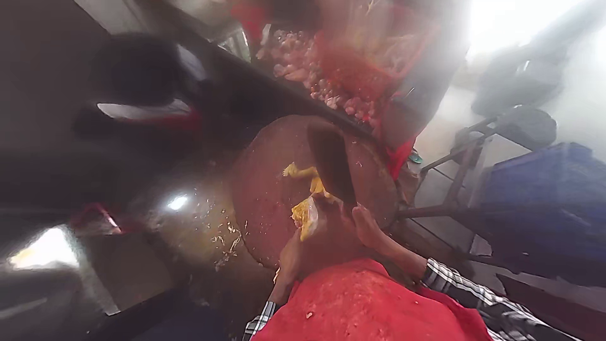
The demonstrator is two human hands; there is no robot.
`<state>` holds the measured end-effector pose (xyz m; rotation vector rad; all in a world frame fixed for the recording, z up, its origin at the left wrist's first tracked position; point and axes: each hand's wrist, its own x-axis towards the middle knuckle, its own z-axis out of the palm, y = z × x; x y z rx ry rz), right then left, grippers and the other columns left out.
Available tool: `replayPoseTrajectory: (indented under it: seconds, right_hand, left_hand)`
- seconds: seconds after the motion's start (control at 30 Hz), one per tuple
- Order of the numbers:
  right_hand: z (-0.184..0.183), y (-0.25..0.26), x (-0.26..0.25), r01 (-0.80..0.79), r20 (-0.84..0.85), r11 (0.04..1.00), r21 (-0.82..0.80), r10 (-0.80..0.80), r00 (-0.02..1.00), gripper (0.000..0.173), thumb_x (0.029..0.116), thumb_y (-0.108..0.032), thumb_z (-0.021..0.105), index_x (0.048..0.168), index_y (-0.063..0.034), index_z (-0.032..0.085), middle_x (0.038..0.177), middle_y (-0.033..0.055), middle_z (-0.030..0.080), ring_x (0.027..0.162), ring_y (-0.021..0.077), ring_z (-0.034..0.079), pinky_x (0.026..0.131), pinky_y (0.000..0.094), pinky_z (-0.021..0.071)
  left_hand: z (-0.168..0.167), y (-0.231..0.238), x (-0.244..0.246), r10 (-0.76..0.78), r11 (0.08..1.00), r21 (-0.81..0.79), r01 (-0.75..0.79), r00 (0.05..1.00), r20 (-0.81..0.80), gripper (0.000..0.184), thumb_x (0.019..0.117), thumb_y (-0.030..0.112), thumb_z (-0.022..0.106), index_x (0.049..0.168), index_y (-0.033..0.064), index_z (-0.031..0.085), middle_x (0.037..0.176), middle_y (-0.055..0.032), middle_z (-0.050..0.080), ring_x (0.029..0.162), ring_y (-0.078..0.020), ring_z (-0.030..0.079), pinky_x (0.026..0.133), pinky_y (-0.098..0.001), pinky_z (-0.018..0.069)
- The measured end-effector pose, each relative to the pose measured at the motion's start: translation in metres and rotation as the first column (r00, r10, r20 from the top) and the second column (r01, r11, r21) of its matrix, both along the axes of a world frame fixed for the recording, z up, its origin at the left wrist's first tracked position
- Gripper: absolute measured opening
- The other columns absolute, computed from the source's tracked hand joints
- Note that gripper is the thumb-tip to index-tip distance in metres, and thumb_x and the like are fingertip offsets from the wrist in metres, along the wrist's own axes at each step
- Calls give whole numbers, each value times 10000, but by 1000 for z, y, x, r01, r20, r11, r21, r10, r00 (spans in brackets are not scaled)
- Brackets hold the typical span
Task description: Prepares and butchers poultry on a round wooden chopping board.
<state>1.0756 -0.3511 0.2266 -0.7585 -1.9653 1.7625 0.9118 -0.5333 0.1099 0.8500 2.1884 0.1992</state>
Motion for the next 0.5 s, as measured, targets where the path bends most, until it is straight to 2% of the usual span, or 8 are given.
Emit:
replayPoseTrajectory:
  seconds: [0.07,0.13,0.2,0.27,0.3,0.37,0.4,0.5]
  right_hand:
    - [-36,5,8,-66,172,985,159,38,984,814,1009,-742,196,1146,-55,610,797,31,571,672,125,561,627,329,524]
    - [-77,15,24,-259,548,963,70,180,817,752,1071,-620,205,1356,-45,597,1148,167,689,1085,272,673,995,508,526]
    - [-103,17,29,-293,688,956,15,203,697,775,1054,-663,195,1277,-60,628,1168,198,681,1144,328,656,1008,583,499]
    - [-101,17,32,-295,748,955,21,180,638,837,1039,-693,184,1244,-22,641,1169,235,680,1149,371,655,995,617,500]
    - [-101,12,34,-289,771,957,15,173,613,861,1035,-700,174,1249,-5,635,1185,250,674,1165,390,649,1001,625,495]
    - [-105,10,34,-270,766,963,15,162,622,860,1030,-706,181,1216,-1,639,1136,251,676,1120,398,657,970,631,502]
    - [-107,11,34,-271,746,962,17,168,645,844,1031,-704,192,1194,-12,646,1097,239,679,1080,389,665,947,625,508]
    - [-97,7,31,-285,631,958,-16,230,741,727,1059,-648,215,1171,-73,647,952,141,658,879,283,660,834,526,544]
  left_hand:
    - [3,2,-1,-7,1000,3,7,1000,-2,498,1042,257,519,1534,237,442,1278,-158,683,1134,-382,683,915,-627,552]
    - [9,-3,-6,5,997,71,-8,999,37,462,1029,284,557,1480,197,504,1237,-169,695,1119,-374,687,929,-622,546]
    - [20,-19,-22,101,968,199,-153,963,250,522,981,471,651,1406,176,588,1195,-116,714,1086,-271,696,958,-536,559]
    - [38,-47,-31,220,837,251,-486,719,659,562,881,425,786,1335,136,625,1061,-58,721,891,-147,692,800,-364,599]
    - [37,-71,-32,223,736,185,-652,490,843,486,870,341,804,1263,122,621,858,-30,658,660,-96,602,588,-275,533]
    - [23,-116,-44,146,603,-10,-798,99,984,363,915,291,767,1174,112,585,724,-8,594,521,-75,548,469,-228,495]
    - [18,-134,-48,201,561,-47,-826,81,976,298,951,270,713,1166,111,580,694,-2,578,504,-77,538,457,-229,489]
    - [15,-158,-43,586,477,26,-879,340,735,220,1013,210,620,1158,54,565,698,-16,540,503,-85,483,448,-253,444]
